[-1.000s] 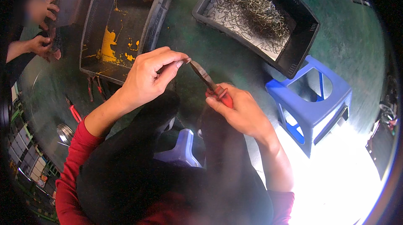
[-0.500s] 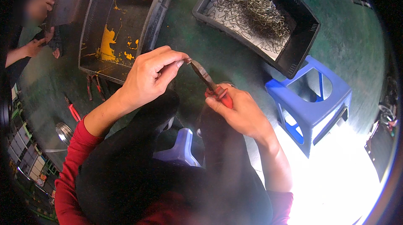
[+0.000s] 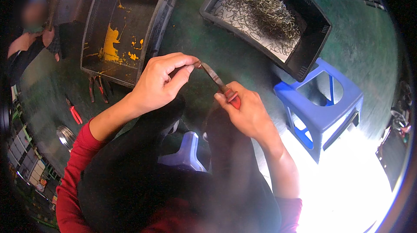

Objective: The person repeatedly picks small metal wire pieces from a black tray and bends them into loops using red-handled pliers. Finished loops are placed into a second tray. The task is performed while seated on a low stool in a workshop setting.

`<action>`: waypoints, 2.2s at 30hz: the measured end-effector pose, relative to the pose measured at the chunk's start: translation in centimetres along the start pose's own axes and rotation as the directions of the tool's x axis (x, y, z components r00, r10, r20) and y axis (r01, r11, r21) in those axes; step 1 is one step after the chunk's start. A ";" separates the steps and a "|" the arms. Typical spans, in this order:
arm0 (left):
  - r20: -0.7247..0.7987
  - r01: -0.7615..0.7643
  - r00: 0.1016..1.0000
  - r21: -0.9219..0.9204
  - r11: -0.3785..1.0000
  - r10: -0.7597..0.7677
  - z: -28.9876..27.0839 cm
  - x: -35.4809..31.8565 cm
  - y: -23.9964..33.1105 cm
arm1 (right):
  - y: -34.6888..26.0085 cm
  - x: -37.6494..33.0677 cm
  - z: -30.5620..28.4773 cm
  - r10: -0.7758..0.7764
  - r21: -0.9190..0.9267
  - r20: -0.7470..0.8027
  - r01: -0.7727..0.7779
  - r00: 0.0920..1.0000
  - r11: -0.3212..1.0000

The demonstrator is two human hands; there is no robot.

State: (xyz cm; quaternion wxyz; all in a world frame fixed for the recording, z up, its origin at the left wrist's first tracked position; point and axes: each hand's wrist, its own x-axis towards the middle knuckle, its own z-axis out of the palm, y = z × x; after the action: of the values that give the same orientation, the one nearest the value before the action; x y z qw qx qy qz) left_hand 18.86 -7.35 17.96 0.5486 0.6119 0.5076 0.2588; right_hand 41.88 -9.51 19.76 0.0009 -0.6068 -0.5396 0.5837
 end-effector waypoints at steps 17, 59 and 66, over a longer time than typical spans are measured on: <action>-0.097 0.092 0.990 -0.083 0.992 -0.100 1.3 -0.7 0.6 | 0.0 0.5 1.4 -0.148 -0.087 -0.181 0.134 0.972 0.987; 0.467 0.597 0.800 -0.557 0.577 -0.376 -0.3 1.5 -2.5 | -1.1 2.8 0.2 -0.716 -0.429 -0.309 0.580 0.626 0.692; 0.211 0.365 0.931 -0.480 0.798 -0.299 -0.1 1.3 -2.2 | -1.1 1.4 -0.3 -0.332 -0.022 -0.380 0.351 0.863 0.936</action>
State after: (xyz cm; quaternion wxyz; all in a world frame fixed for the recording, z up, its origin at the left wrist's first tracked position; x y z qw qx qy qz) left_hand 18.50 -6.42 15.67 0.7585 0.3605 0.4845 0.2450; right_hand 41.01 -7.99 19.57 0.2225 -0.6022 -0.6139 0.4593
